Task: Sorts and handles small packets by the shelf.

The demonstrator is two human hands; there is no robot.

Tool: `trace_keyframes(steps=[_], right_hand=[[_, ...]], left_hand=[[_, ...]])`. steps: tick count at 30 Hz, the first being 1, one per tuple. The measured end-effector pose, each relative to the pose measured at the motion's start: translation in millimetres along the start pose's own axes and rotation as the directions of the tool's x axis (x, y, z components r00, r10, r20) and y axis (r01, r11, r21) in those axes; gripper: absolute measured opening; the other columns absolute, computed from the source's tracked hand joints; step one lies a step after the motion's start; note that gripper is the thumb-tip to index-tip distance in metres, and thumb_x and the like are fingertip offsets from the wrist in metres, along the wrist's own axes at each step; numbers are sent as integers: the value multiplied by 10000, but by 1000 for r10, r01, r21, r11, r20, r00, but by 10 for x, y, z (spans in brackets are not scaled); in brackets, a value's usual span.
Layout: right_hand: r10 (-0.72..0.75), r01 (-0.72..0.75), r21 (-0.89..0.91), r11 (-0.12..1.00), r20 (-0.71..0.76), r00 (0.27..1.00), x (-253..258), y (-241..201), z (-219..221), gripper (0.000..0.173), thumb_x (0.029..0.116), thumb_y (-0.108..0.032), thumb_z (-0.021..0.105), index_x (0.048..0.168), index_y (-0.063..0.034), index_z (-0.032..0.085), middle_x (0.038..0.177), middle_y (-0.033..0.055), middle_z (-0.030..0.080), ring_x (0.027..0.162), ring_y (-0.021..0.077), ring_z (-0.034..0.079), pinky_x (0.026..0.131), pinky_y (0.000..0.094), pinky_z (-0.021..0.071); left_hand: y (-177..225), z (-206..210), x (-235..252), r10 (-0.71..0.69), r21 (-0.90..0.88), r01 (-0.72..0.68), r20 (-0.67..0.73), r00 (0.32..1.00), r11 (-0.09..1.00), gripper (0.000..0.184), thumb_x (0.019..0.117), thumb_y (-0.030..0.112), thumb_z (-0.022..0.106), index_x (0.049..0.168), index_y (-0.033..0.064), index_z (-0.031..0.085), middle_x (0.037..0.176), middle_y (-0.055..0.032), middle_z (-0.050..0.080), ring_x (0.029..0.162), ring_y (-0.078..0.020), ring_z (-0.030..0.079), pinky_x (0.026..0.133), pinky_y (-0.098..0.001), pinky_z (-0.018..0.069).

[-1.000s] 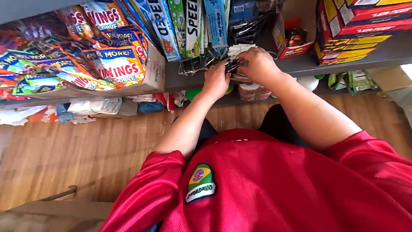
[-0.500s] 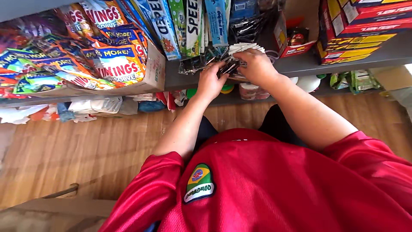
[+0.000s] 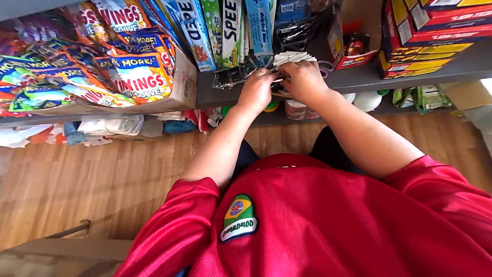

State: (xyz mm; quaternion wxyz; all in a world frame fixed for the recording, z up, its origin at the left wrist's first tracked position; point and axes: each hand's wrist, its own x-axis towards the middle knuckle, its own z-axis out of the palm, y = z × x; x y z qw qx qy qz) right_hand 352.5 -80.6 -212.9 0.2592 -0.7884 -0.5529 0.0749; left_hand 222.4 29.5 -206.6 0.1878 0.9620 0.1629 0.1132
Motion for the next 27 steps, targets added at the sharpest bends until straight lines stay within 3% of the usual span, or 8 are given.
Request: trace_keyframes(steps=[4, 10, 13, 17, 20, 22, 24, 27], right_hand=[[-31, 31, -25, 999, -22, 999, -24, -30, 56, 238, 963, -100, 628, 1176, -39, 715, 1165, 194, 705, 1155, 408, 630, 1023, 626, 404], [-21, 64, 167, 984, -245, 969, -124, 103, -13, 227, 995, -128, 602, 1145, -14, 729, 1137, 172, 722, 1119, 342, 668, 1033, 563, 459], [61, 68, 254, 965, -466, 883, -318, 380, -103, 256, 1017, -119, 563, 1168, 26, 710, 1141, 184, 716, 1092, 261, 682, 1002, 415, 525], [257, 39, 421, 906, -622, 740, -691, 922, 43, 275, 1034, -120, 543, 1184, 82, 654, 1164, 184, 682, 1063, 160, 668, 960, 310, 541], [478, -100, 582, 807, -543, 690, -943, 1207, 223, 324, 1018, -97, 529, 1238, 133, 590, 1170, 205, 661, 1030, 149, 657, 939, 293, 536], [606, -124, 710, 693, -481, 633, -939, 1272, 228, 309, 995, -78, 517, 1243, 101, 561, 1090, 118, 651, 911, 94, 647, 848, 270, 555], [624, -107, 740, 664, -471, 624, -905, 1274, 237, 277, 994, -67, 516, 1219, 84, 569, 1031, 72, 648, 852, 60, 638, 803, 250, 558], [663, -222, 738, 638, -379, 646, -852, 1205, 253, 294, 1001, -75, 518, 1235, 92, 580, 1063, 114, 651, 850, 67, 629, 801, 244, 541]], left_hand=[[-2, 101, 39, 17, 8, -18, 70, 997, 1000, 319, 924, -101, 516, 1135, -16, 739, 1229, -223, 674, 1235, -384, 601, 1099, -498, 434], [-96, 24, -73, -80, -151, 85, 40, 996, 985, 363, 1001, -28, 495, 1320, 12, 662, 1367, -209, 609, 1309, -330, 563, 1122, -449, 427], [-371, -11, -263, -182, -263, 137, -156, 971, 955, 331, 1005, 2, 497, 1283, -2, 675, 1354, -205, 613, 1248, -289, 604, 1070, -418, 485], [-849, -104, -497, -426, -215, 377, -267, 865, 901, 364, 1004, 18, 498, 1340, 18, 638, 1432, -214, 546, 1301, -295, 553, 1083, -403, 459], [-1012, -160, -544, -549, -189, 515, -288, 785, 836, 391, 1005, 32, 516, 1384, 30, 611, 1470, -216, 520, 1390, -316, 482, 1164, -433, 377], [-1062, -182, -520, -601, -157, 581, -241, 762, 799, 414, 1024, 93, 530, 1429, 15, 563, 1492, -226, 499, 1420, -345, 444, 1188, -465, 336], [-1088, -183, -467, -657, -115, 647, -169, 735, 754, 477, 1048, 208, 532, 1483, 16, 500, 1527, -237, 456, 1448, -378, 398, 1197, -520, 306], [-1090, -140, -340, -702, -68, 700, -116, 703, 711, 574, 1054, 354, 521, 1529, 41, 445, 1557, -232, 420, 1466, -413, 354, 1154, -645, 278]])
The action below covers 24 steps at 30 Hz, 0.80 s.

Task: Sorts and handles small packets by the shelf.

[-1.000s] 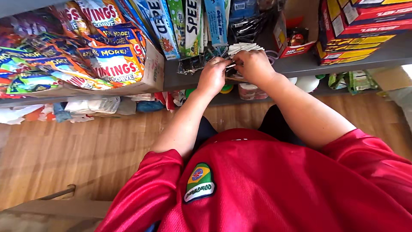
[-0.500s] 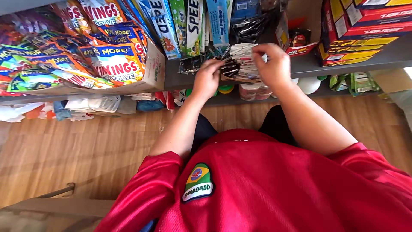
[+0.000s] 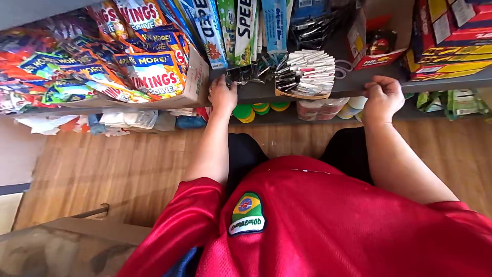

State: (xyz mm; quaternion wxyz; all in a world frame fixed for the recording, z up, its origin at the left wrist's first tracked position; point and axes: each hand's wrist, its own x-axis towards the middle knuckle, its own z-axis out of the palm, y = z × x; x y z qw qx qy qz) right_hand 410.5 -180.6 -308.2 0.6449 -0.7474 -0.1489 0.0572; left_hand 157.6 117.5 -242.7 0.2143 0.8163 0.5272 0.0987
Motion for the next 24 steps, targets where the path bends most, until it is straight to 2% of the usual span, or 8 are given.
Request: trace_keyframes(steps=[5, 8, 10, 13, 16, 19, 21, 24], right_hand=[[33, -33, -36, 999, 1, 999, 15, 15, 18, 277, 998, -86, 524, 1220, 63, 601, 1030, 100, 649, 803, 55, 619, 761, 234, 539], [51, -51, -33, 998, -13, 999, 17, -7, -3, 272, 998, -87, 528, 1219, 51, 604, 1020, 88, 651, 785, 47, 619, 732, 228, 540], [58, -59, -34, 998, -17, 998, 13, -17, 1, 265, 997, -89, 534, 1212, 45, 611, 1017, 83, 653, 777, 44, 618, 725, 225, 540], [50, -51, -25, 998, -14, 999, 19, -2, 4, 257, 996, -88, 538, 1202, 43, 617, 1023, 80, 650, 787, 41, 618, 730, 219, 539], [46, -46, -14, 999, -2, 999, 31, 27, -1, 257, 994, -88, 535, 1199, 44, 614, 1022, 80, 647, 793, 43, 621, 732, 222, 542], [42, -42, -8, 999, 8, 999, 27, 36, 2, 262, 990, -93, 539, 1200, 44, 615, 1013, 75, 648, 792, 43, 614, 738, 226, 540], [39, -39, 1, 999, 3, 999, 26, 33, 11, 257, 982, -90, 551, 1195, 39, 617, 1001, 64, 648, 793, 35, 612, 738, 219, 536], [43, -43, 18, 999, 7, 999, 29, 44, 11, 267, 990, -88, 545, 1207, 54, 608, 1018, 84, 646, 805, 47, 617, 749, 227, 538]], left_hand=[[205, 87, 80, -83, 11, 83, -4, 997, 996, 712, 1040, 532, 477, 1559, 52, 392, 1582, -231, 386, 1488, -423, 308, 1161, -674, 218], [379, 90, 122, -177, 60, 176, 25, 984, 983, 882, 985, 668, 476, 1569, 19, 345, 1588, -271, 348, 1487, -456, 287, 1155, -679, 228], [473, 84, 158, -205, 131, 196, 56, 977, 972, 948, 950, 697, 519, 1563, -3, 336, 1578, -303, 336, 1478, -483, 286, 1141, -687, 253], [549, 54, 215, -224, 176, 205, 93, 970, 963, 920, 926, 596, 643, 1547, -16, 349, 1574, -313, 318, 1469, -488, 285, 1129, -682, 278], [549, 15, 282, -249, 135, 235, 100, 963, 963, 949, 862, 466, 779, 1551, -17, 339, 1556, -319, 339, 1451, -495, 309, 1114, -683, 305], [399, 64, 417, -240, 35, 238, 101, 965, 971, 948, 745, 324, 884, 1486, -33, 412, 1448, -320, 478, 1375, -492, 426, 1084, -687, 365], [330, 87, 459, -212, -44, 218, 110, 971, 975, 868, 723, 222, 893, 1436, -35, 470, 1384, -294, 549, 1324, -461, 501, 1072, -656, 410], [322, 61, 387, -161, -196, 179, 107, 981, 964, 722, 784, 132, 848, 1408, -22, 519, 1359, -253, 587, 1296, -389, 551, 1083, -583, 439]])
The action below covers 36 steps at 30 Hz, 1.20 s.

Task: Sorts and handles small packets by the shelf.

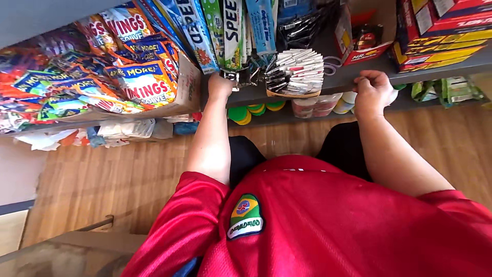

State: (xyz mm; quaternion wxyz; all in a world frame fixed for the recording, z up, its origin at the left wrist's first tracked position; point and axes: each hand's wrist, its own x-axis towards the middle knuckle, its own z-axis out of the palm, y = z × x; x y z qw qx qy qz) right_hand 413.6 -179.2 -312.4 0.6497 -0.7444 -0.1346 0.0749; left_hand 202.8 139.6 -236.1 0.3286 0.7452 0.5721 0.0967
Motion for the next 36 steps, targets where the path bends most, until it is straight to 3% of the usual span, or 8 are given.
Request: trace_keyframes(steps=[7, 11, 15, 22, 25, 28, 31, 36], right_hand=[[-15, 17, 58, 998, -41, 999, -93, -81, -33, 275, 999, -95, 534, 1216, 59, 604, 1030, 87, 656, 820, 67, 641, 758, 247, 560], [-131, 116, 296, 948, 32, 991, -469, -295, 90, 202, 996, -76, 513, 1175, -16, 584, 975, -29, 659, 814, 46, 646, 748, 261, 573], [-160, 31, 339, 940, 359, 920, -1012, -563, 364, 276, 1010, -115, 523, 1259, -9, 580, 1067, 16, 676, 942, 91, 675, 850, 318, 594], [-161, 97, 130, 987, 694, 701, -1364, -670, 651, 609, 1061, -281, 397, 1588, -10, 257, 1521, 200, 450, 1358, 232, 505, 1105, 421, 455], [-113, 79, 80, 994, 703, 703, -1281, -637, 553, 535, 1067, -233, 427, 1552, -20, 353, 1501, 168, 487, 1320, 201, 539, 1078, 385, 475], [-113, 115, 43, 992, 700, 705, -1129, -655, 443, 483, 1008, -128, 575, 1468, -13, 483, 1362, 162, 600, 1180, 180, 631, 976, 338, 544], [-14, 168, -115, 979, 787, 617, -987, -826, 355, 534, 954, -110, 687, 1458, -53, 520, 1317, 165, 625, 1090, 201, 664, 942, 375, 557], [76, 249, -241, 938, 844, 531, -869, -1015, 354, 394, 963, -164, 708, 1335, -66, 624, 1165, 128, 702, 1033, 217, 684, 944, 457, 542]], left_hand=[[-353, -67, -347, 94, -627, -163, -141, 985, 762, 540, 927, 78, 698, 1407, -8, 467, 1282, -158, 613, 1139, -207, 638, 970, -391, 551], [-316, -82, -956, 68, -882, 57, 100, 993, 469, 292, 1042, 90, 515, 1324, 124, 451, 1049, -45, 651, 885, -141, 674, 773, -319, 589], [-225, 60, -1539, 186, -829, 258, 392, 901, 496, 192, 1068, 180, 451, 1252, 182, 505, 1012, 2, 679, 842, -105, 681, 744, -284, 590], [-35, 464, -1971, 211, -656, 405, 654, 727, 637, 334, 1036, 49, 459, 1359, 127, 431, 1010, -59, 663, 823, -169, 687, 712, -351, 604], [-76, 438, -1913, 253, -603, 227, 605, 755, 765, 393, 1032, 36, 538, 1398, 89, 403, 1076, -91, 659, 819, -163, 692, 686, -322, 606], [-59, 317, -1867, 369, -310, -233, 515, 774, 922, 508, 988, 75, 651, 1440, 31, 423, 1149, -146, 667, 850, -183, 700, 736, -359, 606], [29, 231, -1866, 466, -118, -469, 465, 753, 875, 587, 941, 81, 714, 1447, 8, 426, 1189, -197, 677, 1034, -295, 698, 916, -492, 569], [144, 218, -1830, 554, -61, -586, 414, 722, 808, 712, 911, 62, 738, 1509, -10, 358, 1188, -211, 681, 1071, -331, 693, 950, -504, 551]])
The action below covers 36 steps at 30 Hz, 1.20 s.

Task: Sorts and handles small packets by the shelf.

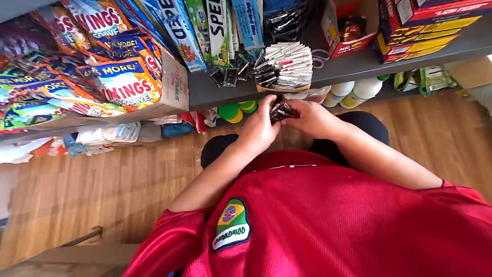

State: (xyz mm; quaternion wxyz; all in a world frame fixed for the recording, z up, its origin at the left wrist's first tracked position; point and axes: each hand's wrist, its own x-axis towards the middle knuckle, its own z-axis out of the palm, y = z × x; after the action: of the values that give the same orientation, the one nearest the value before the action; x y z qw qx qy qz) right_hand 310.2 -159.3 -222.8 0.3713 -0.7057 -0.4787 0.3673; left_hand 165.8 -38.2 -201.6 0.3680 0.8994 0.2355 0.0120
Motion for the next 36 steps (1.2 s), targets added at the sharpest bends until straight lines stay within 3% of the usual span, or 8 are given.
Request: trace_keyframes(steps=[4, 6, 8, 11, 14, 20, 25, 36], right_hand=[[-87, 87, 0, 996, -98, 991, 14, -49, -123, 296, 984, -149, 664, 1258, -39, 647, 1107, 118, 704, 989, 185, 683, 914, 418, 550], [-121, 127, 10, 992, -227, 966, 42, -31, -234, 275, 990, -138, 642, 1239, -21, 638, 1103, 118, 695, 973, 165, 679, 902, 389, 558], [-137, 147, 4, 989, -342, 930, 113, -18, -389, 294, 1000, -137, 620, 1262, -3, 609, 1110, 120, 690, 957, 145, 687, 892, 361, 575], [-148, 140, -49, 989, -391, 909, 250, -99, -585, 311, 1007, -148, 610, 1288, -17, 588, 1126, 109, 673, 960, 122, 667, 892, 327, 551], [-225, 181, -168, 969, -298, 928, 403, -222, -644, 331, 1010, -146, 616, 1312, -13, 601, 1230, 147, 663, 1085, 183, 655, 980, 374, 518], [-308, 271, -383, 883, -37, 951, 696, -285, -578, 312, 1014, -120, 602, 1305, -14, 637, 1266, 186, 668, 1182, 326, 643, 1045, 522, 476], [-282, 234, -521, 821, -14, 959, 821, -259, -538, 292, 1007, -102, 602, 1285, -27, 647, 1248, 207, 670, 1215, 412, 607, 1043, 637, 415], [-66, 58, -733, 678, 18, 998, 844, -343, -336, 363, 1007, -79, 550, 1364, -37, 601, 1332, 265, 569, 1281, 482, 505, 1007, 657, 399]], left_hand=[[-65, -108, 65, 177, -148, -188, -85, 980, 971, 789, 902, 68, 736, 1556, -8, 300, 1199, -194, 638, 1073, -256, 663, 918, -405, 569], [-179, -131, 153, 231, -265, -272, -179, 957, 925, 671, 955, 97, 669, 1521, -42, 337, 1231, -198, 617, 1069, -211, 669, 863, -346, 596], [-308, -150, 292, 168, -230, -234, -271, 948, 945, 519, 1004, 142, 608, 1453, -52, 436, 1291, -218, 605, 1110, -228, 656, 885, -350, 575], [-428, -164, 515, 64, -75, -88, -277, 959, 993, 448, 963, 178, 682, 1350, -26, 582, 1425, -252, 520, 1261, -334, 569, 994, -443, 518], [-433, -172, 685, 7, -2, -8, -269, 963, 1000, 431, 938, 190, 716, 1303, -16, 614, 1437, -250, 511, 1310, -352, 529, 1075, -476, 454], [-421, -265, 855, -99, -57, 87, -273, 957, 995, 394, 896, 80, 726, 1268, -1, 628, 1316, -223, 590, 1151, -311, 613, 998, -460, 501], [-471, -303, 898, -125, -98, 104, -234, 964, 990, 337, 945, 72, 650, 1275, 10, 628, 1288, -191, 618, 1109, -263, 641, 983, -431, 515], [-594, -237, 910, -95, -264, 25, -257, 962, 964, 327, 958, 93, 670, 1267, -9, 629, 1259, -187, 641, 1051, -222, 676, 947, -391, 551]])
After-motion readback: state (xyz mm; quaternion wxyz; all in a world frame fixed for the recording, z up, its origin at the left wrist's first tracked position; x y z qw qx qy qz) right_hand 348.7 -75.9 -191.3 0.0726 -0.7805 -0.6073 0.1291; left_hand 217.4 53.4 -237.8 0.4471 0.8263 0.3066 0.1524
